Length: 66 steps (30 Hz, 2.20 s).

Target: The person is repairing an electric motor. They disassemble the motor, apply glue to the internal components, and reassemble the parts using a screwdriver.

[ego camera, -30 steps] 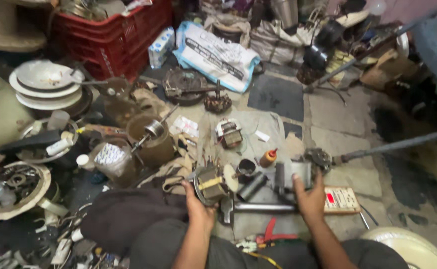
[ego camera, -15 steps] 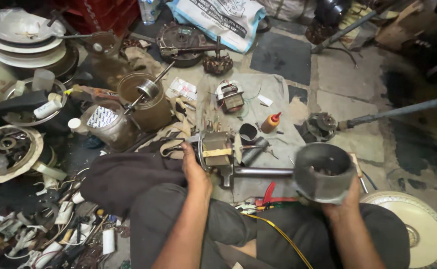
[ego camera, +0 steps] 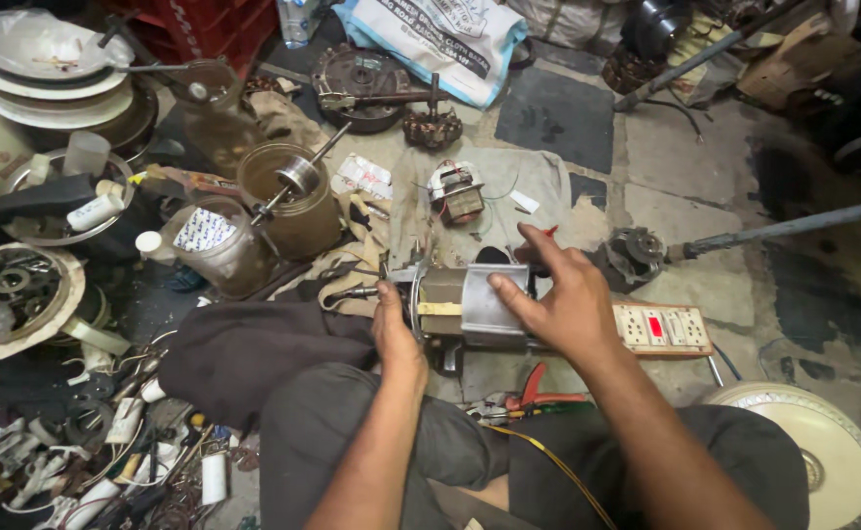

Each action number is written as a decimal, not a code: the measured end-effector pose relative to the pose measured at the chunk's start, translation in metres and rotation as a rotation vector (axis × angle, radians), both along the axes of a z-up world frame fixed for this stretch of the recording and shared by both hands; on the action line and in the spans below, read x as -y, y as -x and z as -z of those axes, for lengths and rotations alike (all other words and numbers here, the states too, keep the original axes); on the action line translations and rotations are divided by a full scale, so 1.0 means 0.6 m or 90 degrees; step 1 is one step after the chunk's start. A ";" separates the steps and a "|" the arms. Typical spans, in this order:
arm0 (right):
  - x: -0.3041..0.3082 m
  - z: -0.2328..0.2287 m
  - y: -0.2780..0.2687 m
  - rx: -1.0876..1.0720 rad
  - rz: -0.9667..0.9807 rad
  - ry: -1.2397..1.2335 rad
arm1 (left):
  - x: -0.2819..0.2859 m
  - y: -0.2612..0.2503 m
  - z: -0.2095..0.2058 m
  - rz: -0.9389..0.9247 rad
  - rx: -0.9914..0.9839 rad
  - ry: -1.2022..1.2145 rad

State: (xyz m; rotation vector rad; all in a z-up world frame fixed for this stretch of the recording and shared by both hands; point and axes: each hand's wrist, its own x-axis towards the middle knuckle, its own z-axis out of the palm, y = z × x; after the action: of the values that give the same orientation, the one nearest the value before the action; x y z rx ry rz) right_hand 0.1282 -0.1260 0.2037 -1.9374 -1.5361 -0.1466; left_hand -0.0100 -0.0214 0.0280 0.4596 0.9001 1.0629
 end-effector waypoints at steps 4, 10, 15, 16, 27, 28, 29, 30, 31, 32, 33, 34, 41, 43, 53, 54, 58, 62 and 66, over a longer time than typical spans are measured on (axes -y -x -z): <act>-0.010 0.005 0.027 -0.065 0.013 -0.010 | -0.007 -0.004 0.008 -0.025 0.069 -0.015; -0.011 0.011 0.043 -0.038 -0.015 -0.099 | -0.006 0.008 -0.019 0.054 0.008 0.119; -0.006 0.005 0.039 -0.023 -0.032 -0.098 | -0.007 0.005 -0.023 0.021 0.040 0.065; -0.006 0.005 0.039 -0.025 -0.036 -0.099 | -0.007 0.005 -0.019 0.023 0.029 0.057; -0.018 0.007 0.053 0.102 0.026 -0.098 | -0.012 -0.004 0.013 -0.018 -0.009 -0.028; -0.020 0.007 0.055 0.095 0.034 -0.085 | -0.009 -0.003 0.010 -0.013 -0.005 -0.015; -0.022 0.005 0.055 0.087 0.043 -0.072 | -0.008 -0.003 0.006 -0.006 0.009 0.000; -0.023 0.001 0.054 0.077 0.052 -0.068 | -0.007 -0.001 0.000 0.000 0.021 0.016; -0.026 -0.003 0.053 0.066 0.060 -0.063 | -0.007 0.001 -0.007 0.008 0.033 0.031; -0.027 -0.004 0.054 0.054 0.070 -0.058 | -0.006 0.004 -0.012 0.014 0.033 0.045; -0.026 -0.007 0.053 0.056 0.047 -0.074 | -0.004 0.005 -0.017 0.021 0.033 0.059; -0.022 -0.011 0.050 0.056 0.027 -0.088 | -0.003 0.007 -0.021 0.030 0.031 0.075; -0.027 -0.026 0.056 0.052 0.001 -0.010 | -0.004 0.010 -0.024 0.067 0.040 0.131; -0.028 -0.030 0.067 0.023 0.021 0.035 | -0.006 0.011 -0.022 0.070 0.037 0.101; 0.035 0.013 -0.006 -0.208 -0.029 0.018 | -0.006 0.012 -0.015 0.077 0.183 0.159; 0.046 0.020 -0.016 -0.261 -0.041 0.065 | -0.008 0.009 -0.016 0.072 0.189 0.146; 0.072 0.032 -0.030 -0.467 -0.057 0.214 | -0.003 0.006 -0.017 0.077 0.185 0.094; 0.069 0.044 -0.014 -0.536 -0.133 0.210 | 0.003 0.002 -0.006 0.077 0.134 0.001; 0.074 0.063 -0.001 -0.565 0.013 0.222 | 0.003 -0.010 0.017 0.058 0.057 -0.022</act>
State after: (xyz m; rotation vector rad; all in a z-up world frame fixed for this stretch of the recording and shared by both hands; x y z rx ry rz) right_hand 0.1289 -0.1701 0.1661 -1.8619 -0.9635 0.9070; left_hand -0.0038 -0.0232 0.0179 0.4739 0.7761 1.0099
